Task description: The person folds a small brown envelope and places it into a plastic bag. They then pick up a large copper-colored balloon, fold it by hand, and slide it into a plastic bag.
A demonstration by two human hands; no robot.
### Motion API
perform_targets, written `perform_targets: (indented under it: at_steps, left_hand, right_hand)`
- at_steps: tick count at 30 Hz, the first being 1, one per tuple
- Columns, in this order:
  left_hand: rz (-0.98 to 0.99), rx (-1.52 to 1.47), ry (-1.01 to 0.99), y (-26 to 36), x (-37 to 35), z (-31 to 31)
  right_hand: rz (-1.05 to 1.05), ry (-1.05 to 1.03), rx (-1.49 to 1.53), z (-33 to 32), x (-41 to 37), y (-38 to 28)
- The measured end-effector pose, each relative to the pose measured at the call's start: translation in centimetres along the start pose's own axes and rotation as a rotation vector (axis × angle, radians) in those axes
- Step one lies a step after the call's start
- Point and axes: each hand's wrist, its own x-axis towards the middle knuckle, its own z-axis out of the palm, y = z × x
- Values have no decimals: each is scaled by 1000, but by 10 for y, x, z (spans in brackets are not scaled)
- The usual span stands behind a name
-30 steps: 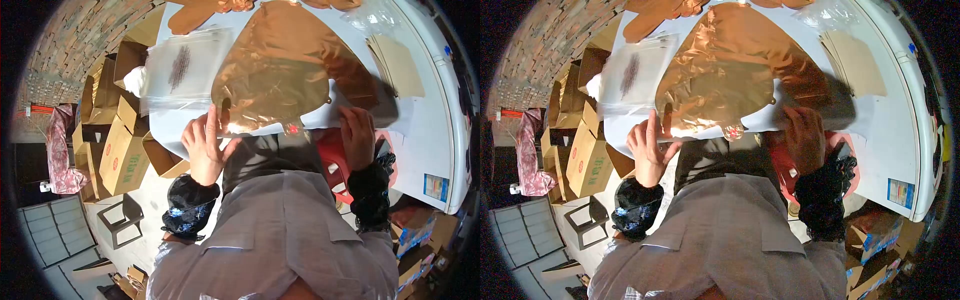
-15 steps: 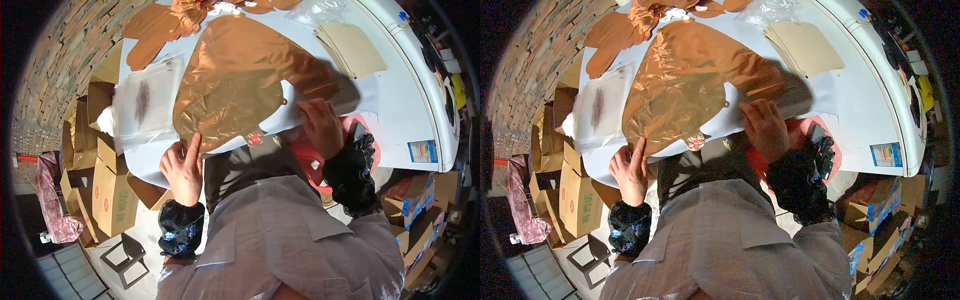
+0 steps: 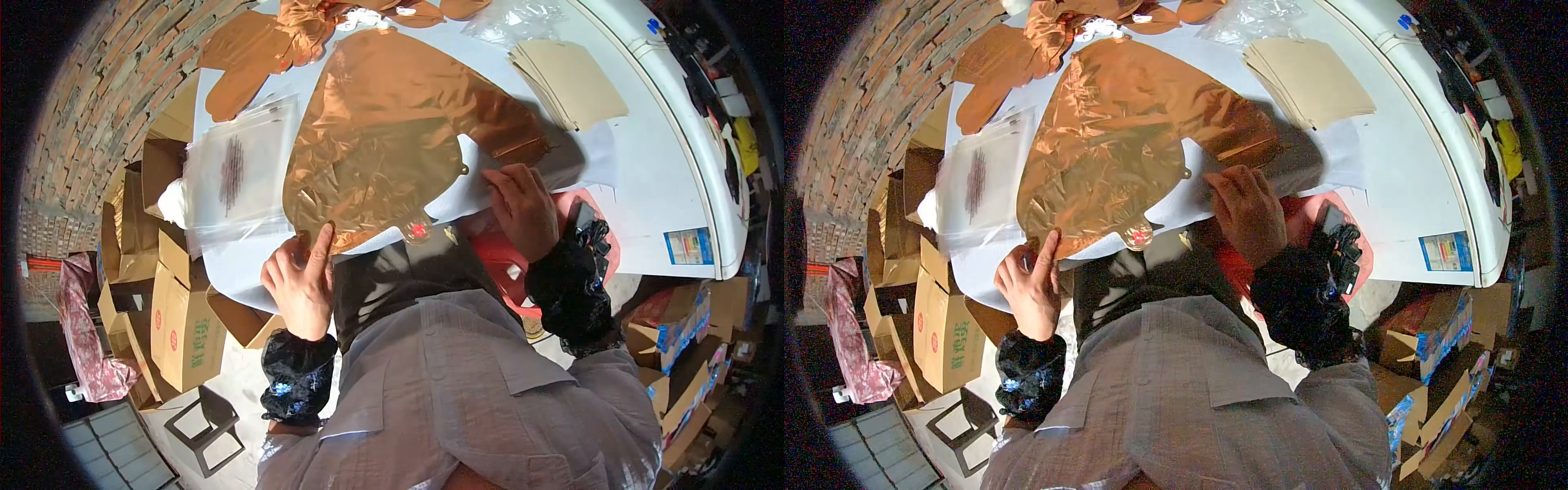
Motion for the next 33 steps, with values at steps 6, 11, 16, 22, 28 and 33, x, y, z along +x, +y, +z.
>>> perform_targets:
  at_steps: [6, 11, 16, 22, 28, 33]
  left_hand:
    - [21, 11, -13, -2, -1, 2]
    - [35, -14, -32, -1, -2, 0]
    - [141, -6, 27, 4, -2, 6]
    - [155, 130, 170, 27, 0, 17]
    - [234, 1, 19, 56, 13, 21]
    - [241, -21, -21, 59, 24, 25]
  right_hand:
    - [-13, 49, 1, -3, 2, 10]
    - [-78, 126, -53, -3, 22, 35]
    - [25, 22, -132, 8, 12, 40]
    - [-27, 63, -141, 12, 11, 46]
    - [-19, 72, -150, 12, 12, 44]
    - [9, 62, -156, 13, 10, 47]
